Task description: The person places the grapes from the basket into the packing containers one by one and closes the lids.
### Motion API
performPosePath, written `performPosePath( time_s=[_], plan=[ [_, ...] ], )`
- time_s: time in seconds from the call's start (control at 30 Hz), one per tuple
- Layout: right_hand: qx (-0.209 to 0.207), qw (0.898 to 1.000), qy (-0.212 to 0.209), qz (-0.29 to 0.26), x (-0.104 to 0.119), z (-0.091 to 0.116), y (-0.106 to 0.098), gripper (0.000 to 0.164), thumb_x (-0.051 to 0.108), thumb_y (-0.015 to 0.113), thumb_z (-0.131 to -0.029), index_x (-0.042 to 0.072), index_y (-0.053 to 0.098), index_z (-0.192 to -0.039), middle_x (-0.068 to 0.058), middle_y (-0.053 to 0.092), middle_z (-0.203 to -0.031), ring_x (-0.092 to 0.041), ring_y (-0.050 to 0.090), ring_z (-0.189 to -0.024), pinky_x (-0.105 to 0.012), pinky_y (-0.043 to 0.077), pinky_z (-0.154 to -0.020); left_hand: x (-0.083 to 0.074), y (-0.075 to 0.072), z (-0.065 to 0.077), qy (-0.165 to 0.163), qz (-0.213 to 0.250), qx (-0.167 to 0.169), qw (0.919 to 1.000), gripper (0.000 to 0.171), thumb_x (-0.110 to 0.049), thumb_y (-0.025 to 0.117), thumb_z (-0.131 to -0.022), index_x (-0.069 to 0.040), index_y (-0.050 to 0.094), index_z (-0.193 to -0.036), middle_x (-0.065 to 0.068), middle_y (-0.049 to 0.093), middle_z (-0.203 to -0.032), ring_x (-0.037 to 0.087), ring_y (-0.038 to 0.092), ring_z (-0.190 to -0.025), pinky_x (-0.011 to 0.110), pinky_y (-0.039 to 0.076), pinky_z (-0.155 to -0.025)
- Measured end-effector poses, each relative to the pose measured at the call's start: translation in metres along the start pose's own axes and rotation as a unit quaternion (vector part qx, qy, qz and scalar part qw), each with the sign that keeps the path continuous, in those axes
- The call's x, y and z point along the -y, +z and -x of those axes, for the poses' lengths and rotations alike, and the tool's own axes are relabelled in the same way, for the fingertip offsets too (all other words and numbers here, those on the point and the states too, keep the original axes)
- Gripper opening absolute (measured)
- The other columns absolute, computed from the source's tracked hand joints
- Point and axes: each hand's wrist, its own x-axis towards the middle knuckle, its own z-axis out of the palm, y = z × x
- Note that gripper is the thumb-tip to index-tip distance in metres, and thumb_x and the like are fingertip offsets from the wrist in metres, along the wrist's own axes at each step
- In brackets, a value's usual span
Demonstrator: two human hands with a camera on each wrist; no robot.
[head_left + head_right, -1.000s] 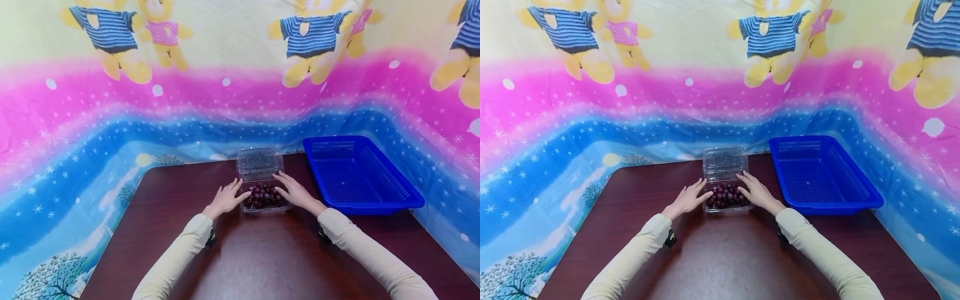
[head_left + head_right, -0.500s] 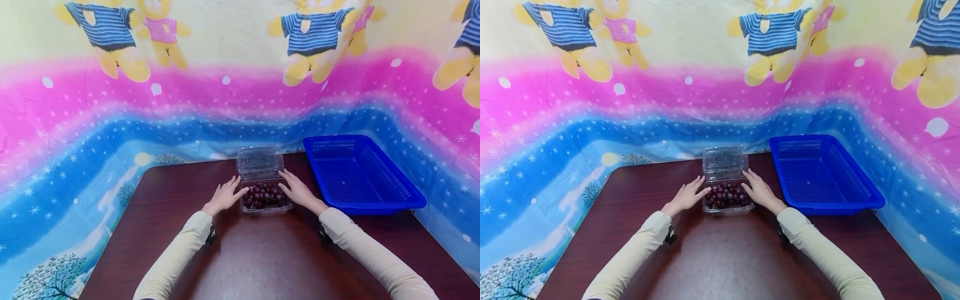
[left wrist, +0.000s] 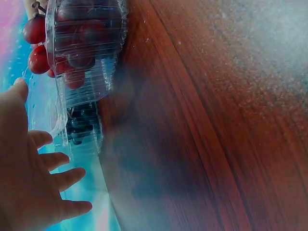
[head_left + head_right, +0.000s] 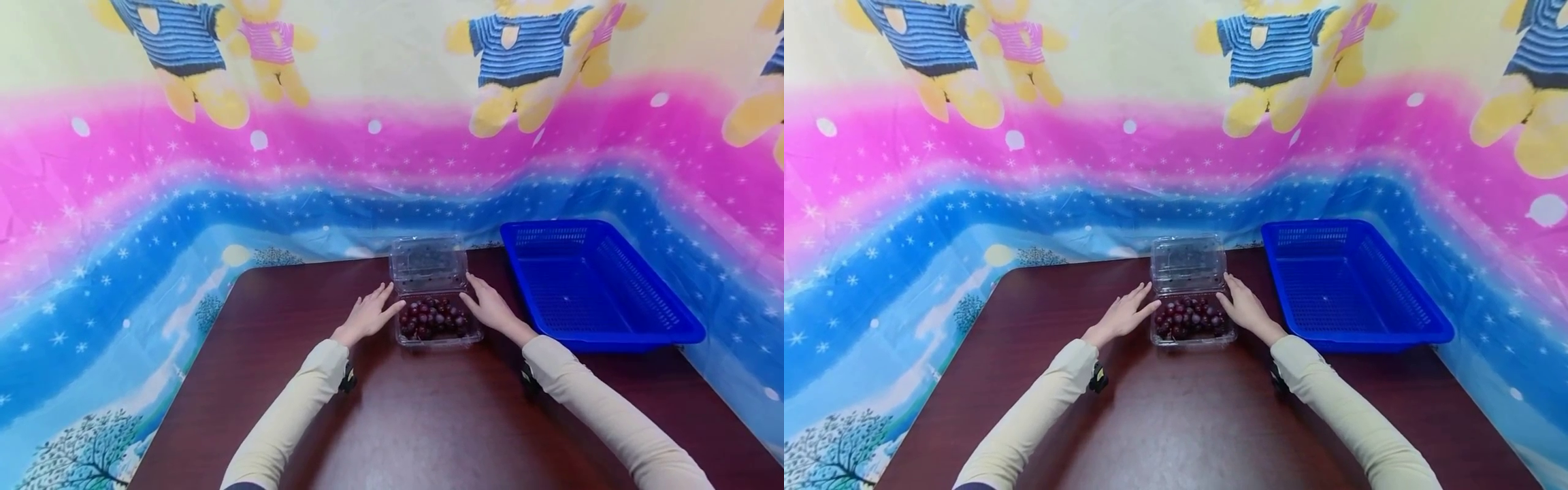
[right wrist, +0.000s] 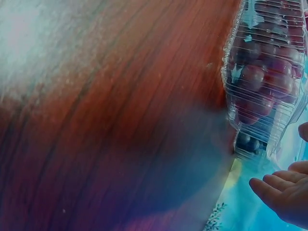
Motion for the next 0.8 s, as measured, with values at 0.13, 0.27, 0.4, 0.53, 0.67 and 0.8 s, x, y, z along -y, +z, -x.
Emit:
performPosePath(
  time_s=[0.13,0.27,0.4,0.53,0.67,0.8],
  plan=[
    [-0.009,0.999,0.008,-0.030,-0.001,-0.001,-0.001,0.058,0.020,0.051,-0.095,-0.011,0.030,-0.139,-0.032,0.039,-0.137,-0.044,0.039,-0.125,-0.054,0.034,-0.102,0.001,0.000,-0.002,0.008,0.044,-0.004,0.9990,0.074,-0.057,0.036,-0.094,-0.009,0.020,-0.148,0.011,0.022,-0.153,0.028,0.023,-0.140,0.050,0.021,-0.112],
    [-0.024,0.997,0.022,-0.065,0.000,-0.003,-0.004,0.054,0.016,0.052,-0.095,-0.013,0.033,-0.137,-0.033,0.044,-0.132,-0.044,0.046,-0.119,-0.053,0.039,-0.098,0.003,0.000,-0.005,0.010,0.099,-0.011,0.9950,0.075,-0.052,0.041,-0.094,-0.007,0.017,-0.148,0.014,0.023,-0.152,0.028,0.025,-0.139,0.043,0.024,-0.112],
    [-0.024,0.994,0.039,-0.096,0.001,-0.005,-0.005,0.052,0.011,0.052,-0.094,-0.013,0.034,-0.136,-0.032,0.049,-0.128,-0.042,0.052,-0.114,-0.052,0.043,-0.094,0.004,-0.001,-0.008,0.011,0.152,-0.019,0.9881,0.073,-0.046,0.047,-0.094,-0.004,0.019,-0.148,0.015,0.027,-0.150,0.027,0.028,-0.137,0.042,0.027,-0.111],
    [-0.021,0.990,0.066,-0.125,0.001,-0.008,-0.006,0.050,0.009,0.050,-0.094,-0.012,0.034,-0.136,-0.032,0.050,-0.127,-0.042,0.053,-0.113,-0.052,0.042,-0.095,0.006,-0.001,-0.011,0.013,0.192,-0.029,0.9810,0.069,-0.035,0.052,-0.094,0.001,0.023,-0.145,0.020,0.037,-0.144,0.031,0.038,-0.132,0.045,0.032,-0.107],
    [-0.017,0.984,0.092,-0.153,0.002,-0.010,-0.007,0.049,0.006,0.048,-0.095,-0.012,0.033,-0.137,-0.032,0.049,-0.128,-0.042,0.051,-0.115,-0.052,0.041,-0.097,0.007,-0.001,-0.015,0.013,0.227,-0.037,0.9732,0.062,-0.025,0.053,-0.095,0.004,0.027,-0.143,0.023,0.043,-0.138,0.035,0.044,-0.126,0.045,0.036,-0.104],
    [-0.011,0.976,0.121,-0.183,0.002,-0.013,-0.009,0.047,0.003,0.045,-0.095,-0.011,0.033,-0.138,-0.031,0.047,-0.130,-0.042,0.049,-0.118,-0.050,0.040,-0.099,0.007,-0.003,-0.019,0.006,0.270,-0.038,0.9620,0.057,-0.018,0.053,-0.095,0.006,0.029,-0.142,0.025,0.044,-0.136,0.036,0.046,-0.124,0.046,0.039,-0.102]
  ],
)
